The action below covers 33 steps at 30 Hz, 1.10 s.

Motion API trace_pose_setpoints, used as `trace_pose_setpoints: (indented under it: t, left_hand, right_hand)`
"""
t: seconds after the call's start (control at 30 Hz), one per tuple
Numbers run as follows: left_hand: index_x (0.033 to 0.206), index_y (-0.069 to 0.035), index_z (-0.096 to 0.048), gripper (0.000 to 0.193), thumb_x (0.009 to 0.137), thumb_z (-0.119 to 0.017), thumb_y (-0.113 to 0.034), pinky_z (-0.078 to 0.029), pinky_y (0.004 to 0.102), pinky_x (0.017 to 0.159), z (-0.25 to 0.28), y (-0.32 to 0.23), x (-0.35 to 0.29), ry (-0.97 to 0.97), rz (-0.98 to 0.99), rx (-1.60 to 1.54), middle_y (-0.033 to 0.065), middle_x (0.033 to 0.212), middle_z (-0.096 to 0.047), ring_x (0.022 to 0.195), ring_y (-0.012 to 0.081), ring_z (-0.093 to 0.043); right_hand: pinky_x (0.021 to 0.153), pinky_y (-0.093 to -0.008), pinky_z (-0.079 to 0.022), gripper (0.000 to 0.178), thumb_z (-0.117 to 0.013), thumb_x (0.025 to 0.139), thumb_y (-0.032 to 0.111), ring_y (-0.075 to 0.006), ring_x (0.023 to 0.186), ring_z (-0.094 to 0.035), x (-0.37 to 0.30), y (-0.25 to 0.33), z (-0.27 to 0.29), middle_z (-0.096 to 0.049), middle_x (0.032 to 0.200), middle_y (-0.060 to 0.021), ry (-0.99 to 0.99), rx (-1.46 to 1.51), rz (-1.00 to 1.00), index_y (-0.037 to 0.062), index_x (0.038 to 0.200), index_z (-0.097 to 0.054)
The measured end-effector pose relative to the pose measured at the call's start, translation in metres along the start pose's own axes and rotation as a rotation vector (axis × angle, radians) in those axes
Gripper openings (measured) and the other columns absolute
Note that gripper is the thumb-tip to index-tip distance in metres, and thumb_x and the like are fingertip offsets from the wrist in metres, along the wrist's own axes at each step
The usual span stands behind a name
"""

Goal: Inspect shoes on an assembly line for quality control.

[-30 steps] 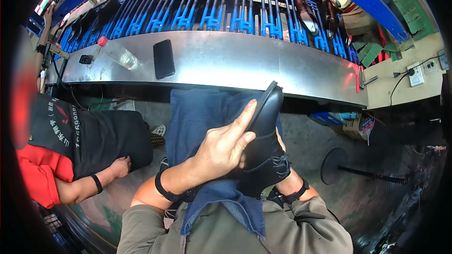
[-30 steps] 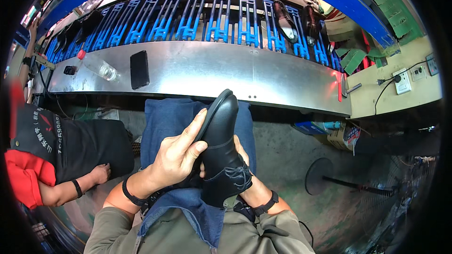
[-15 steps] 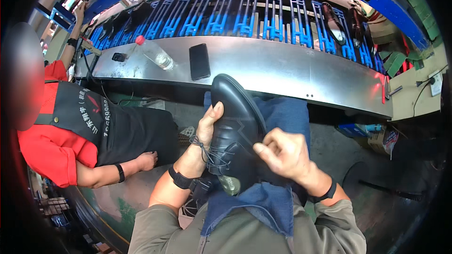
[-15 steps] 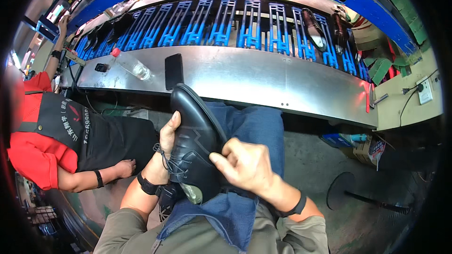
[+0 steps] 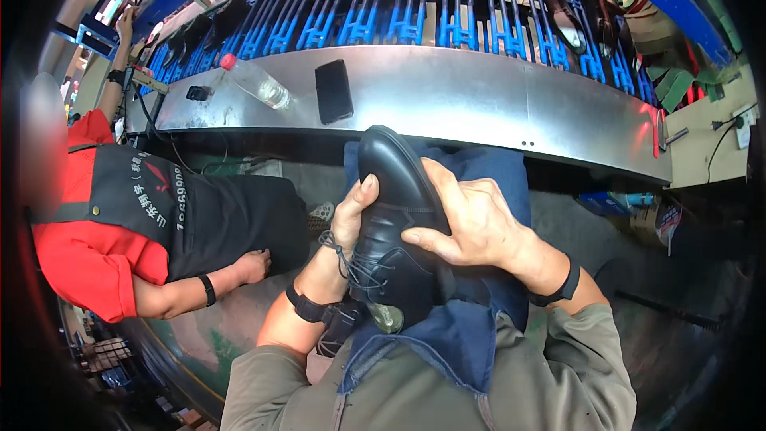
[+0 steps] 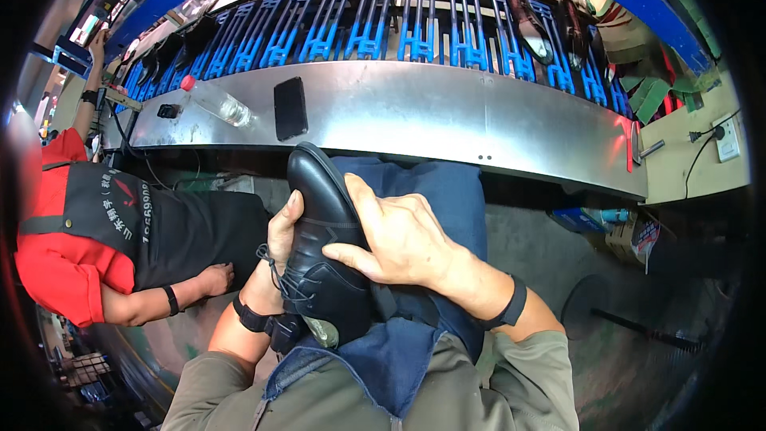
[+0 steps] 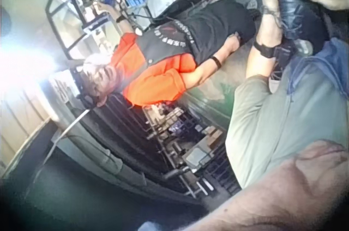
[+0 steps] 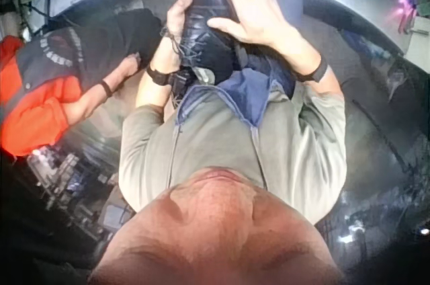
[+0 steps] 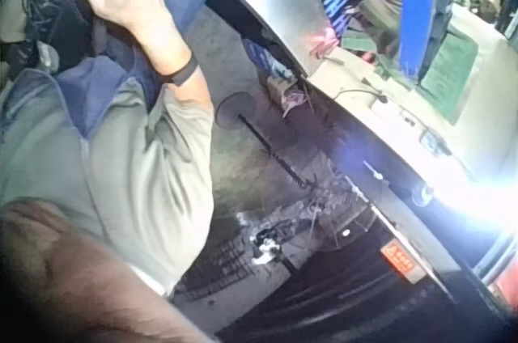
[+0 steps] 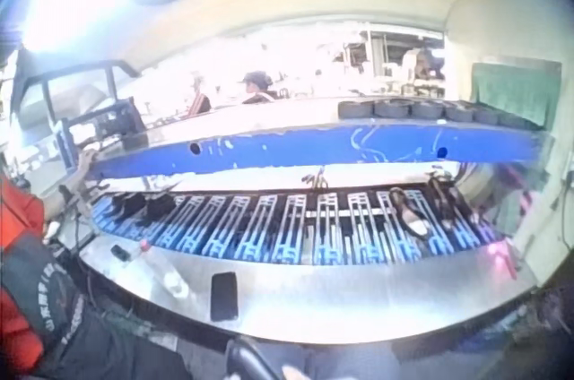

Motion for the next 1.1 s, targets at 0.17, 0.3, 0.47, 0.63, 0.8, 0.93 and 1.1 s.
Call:
trace_pose_setpoints:
  t: [0.17, 0.3, 0.47, 0.63, 0.8, 0.93, 1.1]
  left_hand:
    - [0.135, -0.001, -0.054, 0.062, 0.098, -0.058, -0.05, -0.056, 0.0439, 0.097, 0.008, 0.003, -0.006, -0.013, -0.012, 0.056, 0.0203, 0.126, -0.065, 0.11, 0.031, -0.068]
    - [0.131, 0.0, -0.057, 0.06, 0.098, -0.058, -0.05, -0.058, 0.0432, 0.092, 0.013, 0.005, -0.003, -0.026, -0.016, 0.029, 0.0197, 0.122, -0.067, 0.107, 0.0307, -0.069]
    - [0.122, 0.0, -0.062, 0.057, 0.095, -0.064, -0.05, -0.062, 0.0399, 0.08, 0.005, -0.005, -0.002, -0.127, 0.007, -0.03, 0.0157, 0.109, -0.071, 0.091, 0.0257, -0.073]
    - [0.122, -0.001, -0.061, 0.06, 0.094, -0.063, -0.053, -0.062, 0.0385, 0.077, -0.004, -0.004, 0.006, -0.097, 0.031, -0.013, 0.016, 0.106, -0.071, 0.09, 0.0257, -0.073]
    - [0.125, 0.001, -0.06, 0.06, 0.095, -0.062, -0.052, -0.061, 0.0398, 0.08, -0.005, -0.002, 0.013, -0.063, 0.084, -0.05, 0.0168, 0.11, -0.07, 0.092, 0.0276, -0.072]
    - [0.118, -0.001, -0.066, 0.055, 0.097, -0.059, -0.052, -0.061, 0.0396, 0.081, -0.01, -0.011, 0.039, -0.144, 0.193, -0.075, 0.016, 0.106, -0.072, 0.091, 0.0269, -0.073]
    - [0.127, -0.001, -0.058, 0.05, 0.106, -0.038, -0.043, -0.054, 0.0437, 0.095, -0.031, -0.03, 0.045, 0.071, 0.169, -0.145, 0.0172, 0.118, -0.067, 0.107, 0.0287, -0.067]
  right_hand:
    - [0.064, -0.0369, -0.057, 0.073, -0.075, 0.087, 0.031, -0.0312, 0.072, -0.071, -0.01, 0.012, -0.014, -0.068, 0.086, -0.0226, -0.111, -0.05, -0.087, -0.0171, 0.132, -0.045]
    - [0.065, -0.0372, -0.056, 0.071, -0.071, 0.091, 0.027, -0.0319, 0.07, -0.067, -0.025, 0.008, -0.033, -0.066, 0.084, -0.0217, -0.274, -0.055, -0.054, -0.0182, 0.137, -0.042]
    - [0.071, -0.0438, -0.053, 0.071, -0.064, 0.096, 0.028, -0.0385, 0.077, -0.063, -0.074, 0.018, -0.053, -0.063, 0.093, -0.0264, -0.249, 0.181, -0.12, -0.0173, 0.143, -0.037]
    - [0.078, -0.0445, -0.054, 0.06, -0.065, 0.093, 0.017, -0.0407, 0.089, -0.064, -0.122, -0.028, -0.084, -0.063, 0.104, -0.0276, -0.154, 0.163, -0.012, -0.0141, 0.139, -0.042]
    - [0.095, -0.0465, -0.05, 0.083, -0.079, 0.071, 0.003, -0.0421, 0.111, -0.059, -0.114, -0.039, -0.065, -0.056, 0.128, -0.0265, -0.209, -0.104, -0.117, -0.0029, 0.143, -0.041]
    - [0.108, -0.0538, -0.041, 0.093, -0.079, 0.061, 0.004, -0.0474, 0.134, -0.042, -0.104, 0.01, -0.067, -0.037, 0.148, -0.0281, -0.256, -0.22, -0.104, 0.0103, 0.146, -0.043]
    - [0.107, -0.0551, -0.04, 0.068, -0.07, 0.072, 0.012, -0.0438, 0.136, -0.043, -0.031, 0.035, -0.014, -0.045, 0.146, -0.0239, -0.338, -0.23, 0.434, 0.0161, 0.138, -0.055]
Point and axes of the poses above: each hand's wrist, its own x-axis towards the middle knuckle, its own z-axis out of the back of the hand, y = z × x, the point moved 1 cm from there along x, towards the middle knuckle
